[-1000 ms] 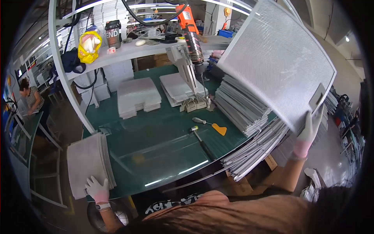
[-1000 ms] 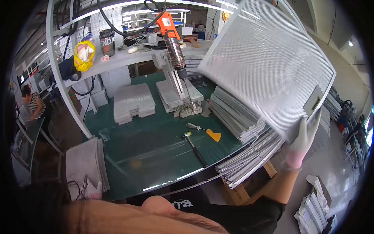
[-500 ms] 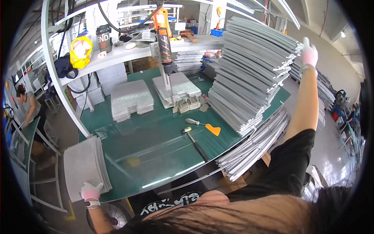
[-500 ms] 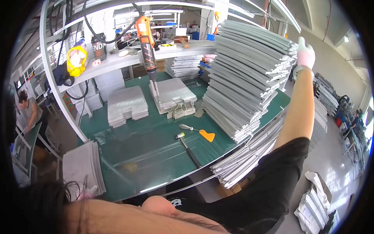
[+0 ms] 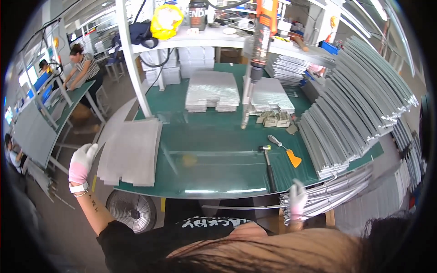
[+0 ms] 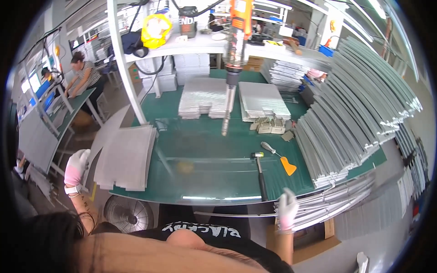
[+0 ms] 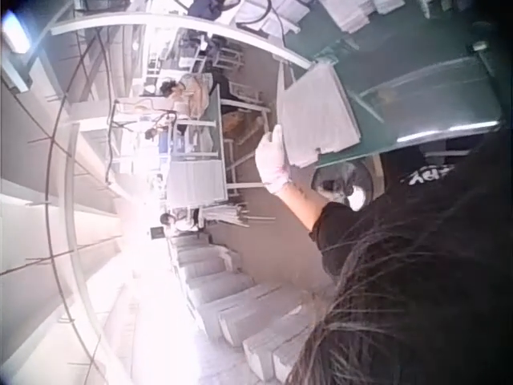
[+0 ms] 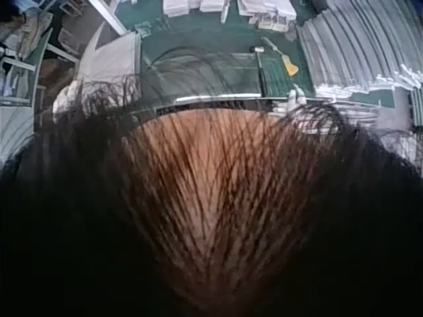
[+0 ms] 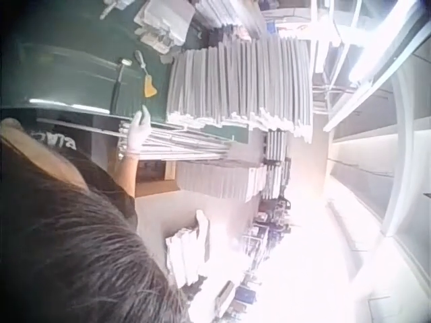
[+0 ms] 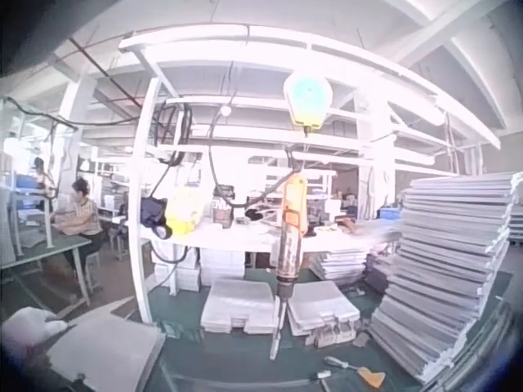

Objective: Assembles metal mesh filters by fitting frame components and using a pneumatic tool and mallet to secure them.

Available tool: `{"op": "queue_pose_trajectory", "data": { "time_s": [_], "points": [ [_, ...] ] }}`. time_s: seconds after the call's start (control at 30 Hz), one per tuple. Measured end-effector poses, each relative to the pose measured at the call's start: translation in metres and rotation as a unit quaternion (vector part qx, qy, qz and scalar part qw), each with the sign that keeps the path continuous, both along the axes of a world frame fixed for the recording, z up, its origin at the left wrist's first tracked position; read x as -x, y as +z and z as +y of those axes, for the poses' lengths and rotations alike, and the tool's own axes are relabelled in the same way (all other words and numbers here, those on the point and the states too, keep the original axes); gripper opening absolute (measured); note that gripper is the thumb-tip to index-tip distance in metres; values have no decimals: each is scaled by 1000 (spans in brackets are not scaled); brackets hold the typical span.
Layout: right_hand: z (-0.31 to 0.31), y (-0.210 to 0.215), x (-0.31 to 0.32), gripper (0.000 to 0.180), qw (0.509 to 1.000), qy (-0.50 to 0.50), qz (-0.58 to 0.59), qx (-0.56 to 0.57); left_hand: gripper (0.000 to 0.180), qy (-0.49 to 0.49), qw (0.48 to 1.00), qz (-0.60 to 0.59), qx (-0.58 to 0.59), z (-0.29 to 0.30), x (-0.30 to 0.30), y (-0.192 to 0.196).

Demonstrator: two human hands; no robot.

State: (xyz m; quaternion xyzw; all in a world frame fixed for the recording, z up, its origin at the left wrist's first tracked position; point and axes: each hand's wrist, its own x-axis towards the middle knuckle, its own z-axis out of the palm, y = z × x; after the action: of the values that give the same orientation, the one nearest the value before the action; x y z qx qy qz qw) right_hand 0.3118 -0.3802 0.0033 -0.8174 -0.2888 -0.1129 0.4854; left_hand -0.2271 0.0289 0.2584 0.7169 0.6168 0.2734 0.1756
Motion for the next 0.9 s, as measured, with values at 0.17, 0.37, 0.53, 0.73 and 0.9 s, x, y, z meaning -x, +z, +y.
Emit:
{"op": "queue_pose_trajectory", "data": {
  "time_s": [0.17, 0.37, 0.53, 0.73, 0.9],
  "points": [
    [79, 10, 91, 27, 966, 152, 186, -93, 64, -194, 978, -33, 70, -79, -36, -15],
    [180, 36, 89, 37, 965, 257, -36, -44, 55, -329, 925, 183, 51, -145, -186, -139],
    [235, -9, 73, 49, 900, 284, -115, 311, 58, -449, 864, 203, 106, -121, -245, -175],
    [289, 23, 58, 51, 877, 243, -168, 380, 73, -371, 886, 243, -135, -43, -244, -247],
    [415, 81, -26, 57, 958, 143, -216, 123, 73, -373, 897, 210, -105, -40, -250, -244]
  ]
}}
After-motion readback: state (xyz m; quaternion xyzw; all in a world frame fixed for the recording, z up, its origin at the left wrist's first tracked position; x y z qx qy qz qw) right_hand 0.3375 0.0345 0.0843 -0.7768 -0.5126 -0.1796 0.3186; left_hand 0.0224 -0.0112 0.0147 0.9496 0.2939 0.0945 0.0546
